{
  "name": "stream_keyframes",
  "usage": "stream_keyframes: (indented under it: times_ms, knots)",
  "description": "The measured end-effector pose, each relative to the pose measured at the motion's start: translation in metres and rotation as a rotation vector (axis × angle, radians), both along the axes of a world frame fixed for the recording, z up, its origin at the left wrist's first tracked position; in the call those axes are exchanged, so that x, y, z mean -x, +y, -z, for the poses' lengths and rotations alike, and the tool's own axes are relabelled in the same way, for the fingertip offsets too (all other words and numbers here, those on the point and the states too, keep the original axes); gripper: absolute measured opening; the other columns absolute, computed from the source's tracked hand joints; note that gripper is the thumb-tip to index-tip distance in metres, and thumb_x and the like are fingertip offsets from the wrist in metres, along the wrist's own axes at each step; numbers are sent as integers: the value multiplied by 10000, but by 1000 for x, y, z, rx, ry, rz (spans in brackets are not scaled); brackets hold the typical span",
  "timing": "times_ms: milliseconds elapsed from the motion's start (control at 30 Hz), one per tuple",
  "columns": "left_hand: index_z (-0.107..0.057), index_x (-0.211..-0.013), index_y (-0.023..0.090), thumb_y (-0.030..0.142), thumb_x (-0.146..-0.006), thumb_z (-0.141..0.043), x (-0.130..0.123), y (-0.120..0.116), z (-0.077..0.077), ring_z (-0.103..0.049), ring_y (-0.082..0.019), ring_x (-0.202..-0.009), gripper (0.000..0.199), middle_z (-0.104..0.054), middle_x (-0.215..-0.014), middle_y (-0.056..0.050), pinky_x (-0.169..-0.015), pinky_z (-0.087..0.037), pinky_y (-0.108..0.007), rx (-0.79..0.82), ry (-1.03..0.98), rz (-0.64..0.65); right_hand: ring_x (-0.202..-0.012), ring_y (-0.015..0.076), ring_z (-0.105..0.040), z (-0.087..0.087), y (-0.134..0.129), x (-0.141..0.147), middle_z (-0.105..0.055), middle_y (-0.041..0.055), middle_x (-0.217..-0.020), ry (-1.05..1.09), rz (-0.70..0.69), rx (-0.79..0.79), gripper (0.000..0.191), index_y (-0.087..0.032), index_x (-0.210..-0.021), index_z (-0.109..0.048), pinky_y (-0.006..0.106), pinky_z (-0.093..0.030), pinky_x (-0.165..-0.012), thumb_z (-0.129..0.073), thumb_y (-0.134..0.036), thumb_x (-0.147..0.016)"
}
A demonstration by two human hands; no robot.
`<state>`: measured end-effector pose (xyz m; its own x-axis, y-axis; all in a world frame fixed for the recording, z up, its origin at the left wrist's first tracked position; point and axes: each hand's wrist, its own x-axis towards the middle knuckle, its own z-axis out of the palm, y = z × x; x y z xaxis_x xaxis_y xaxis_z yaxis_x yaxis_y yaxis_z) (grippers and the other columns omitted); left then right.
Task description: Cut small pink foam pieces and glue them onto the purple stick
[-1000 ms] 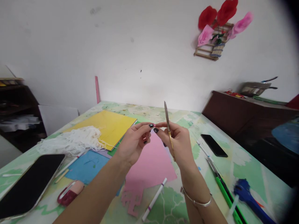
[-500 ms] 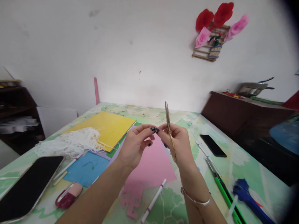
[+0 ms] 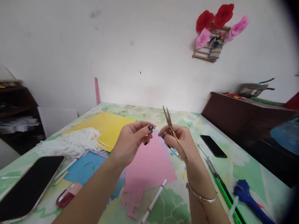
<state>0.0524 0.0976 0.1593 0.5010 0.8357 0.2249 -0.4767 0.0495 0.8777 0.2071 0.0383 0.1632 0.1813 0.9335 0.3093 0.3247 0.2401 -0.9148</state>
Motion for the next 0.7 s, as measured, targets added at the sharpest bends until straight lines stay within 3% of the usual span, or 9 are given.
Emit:
stream_keyframes:
  times_ms: [300,533,700]
  knots:
    - [-718,-719,138,178,-714,-706,5,4,-3,-509,-75,-529,42,-608,-599,-8,-496,-384,-207,-30,26,-12,-436,61,-356,5,-2,11,-410,-75,-505,-207,-60,41,75,-173,-696,-593,202,-262,-432,-519,-160,-702]
    - [-696,-728,130,156,-742,-666,4,3,-3,-519,-76,-536,42,-599,-578,1,-491,-388,-196,-62,63,49,-447,62,-354,6,-1,11,-401,-73,-509,-225,-54,17,75,-178,-688,-578,200,-261,-434,-510,-161,-713]
    - [-684,-746,130,149,-759,-628,5,4,0,-516,-74,-544,61,-603,-589,3,-500,-399,-194,-116,98,18,-440,59,-347,5,-2,11,-396,-75,-495,-284,-50,11,82,-178,-685,-581,195,-250,-420,-508,-158,-715]
